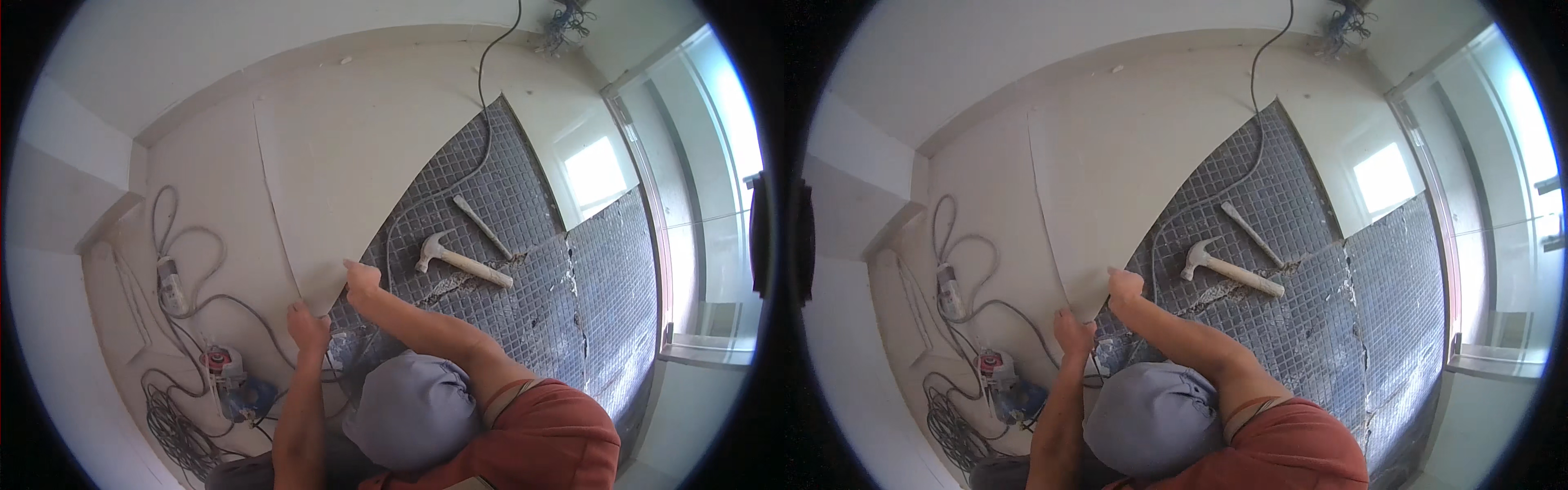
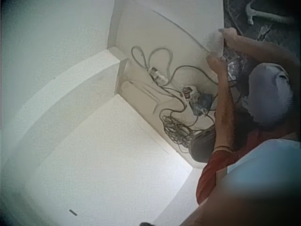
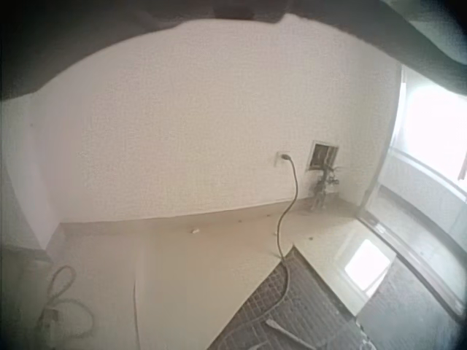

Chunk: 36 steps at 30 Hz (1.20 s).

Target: The recorder is removing and adjusting large floor tiles using a hammer and a pry bar tool.

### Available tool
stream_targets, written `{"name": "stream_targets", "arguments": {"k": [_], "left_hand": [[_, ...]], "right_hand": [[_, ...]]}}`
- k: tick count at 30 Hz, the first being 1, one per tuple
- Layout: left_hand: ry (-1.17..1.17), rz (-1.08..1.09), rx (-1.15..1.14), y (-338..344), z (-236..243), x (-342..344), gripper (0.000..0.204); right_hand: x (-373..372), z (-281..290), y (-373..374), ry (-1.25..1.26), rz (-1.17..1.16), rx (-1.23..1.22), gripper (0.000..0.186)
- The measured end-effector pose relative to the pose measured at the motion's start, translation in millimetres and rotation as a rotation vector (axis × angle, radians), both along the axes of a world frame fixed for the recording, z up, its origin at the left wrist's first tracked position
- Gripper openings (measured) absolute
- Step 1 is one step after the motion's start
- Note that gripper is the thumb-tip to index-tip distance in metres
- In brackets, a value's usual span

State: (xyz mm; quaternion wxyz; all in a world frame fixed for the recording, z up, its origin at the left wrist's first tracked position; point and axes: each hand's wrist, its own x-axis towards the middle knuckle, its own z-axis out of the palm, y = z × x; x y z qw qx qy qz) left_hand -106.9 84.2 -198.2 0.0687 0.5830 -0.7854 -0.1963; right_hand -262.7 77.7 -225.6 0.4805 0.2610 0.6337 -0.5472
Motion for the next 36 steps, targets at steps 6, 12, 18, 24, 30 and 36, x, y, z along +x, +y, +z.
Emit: {"name": "stream_targets", "arguments": {"k": [6,12,18,24,30,36], "left_hand": [[0.017,-0.008,-0.071,-2,-1,18,0.052],[0.03,-0.003,0.056,19,-4,-30,0.061],[-0.03,-0.009,0.08,6,7,-9,0.065],[0.02,0.056,0.0,18,0,-20,0.072],[0.084,-0.357,0.134,32,9,-110,0.065],[0.052,-0.377,0.209,53,-1,-150,0.059]], "right_hand": [[20,-32,2,0.09,0.243,-0.157,0.022],[-14,-94,28,0.385,0.381,0.043,0.019],[-34,-2,55,0.649,0.442,-0.084,0.032],[-240,19,200,1.702,0.708,0.648,0.052],[-292,17,238,1.563,1.208,0.574,0.027],[-287,51,231,1.257,1.146,0.476,0.027]]}}
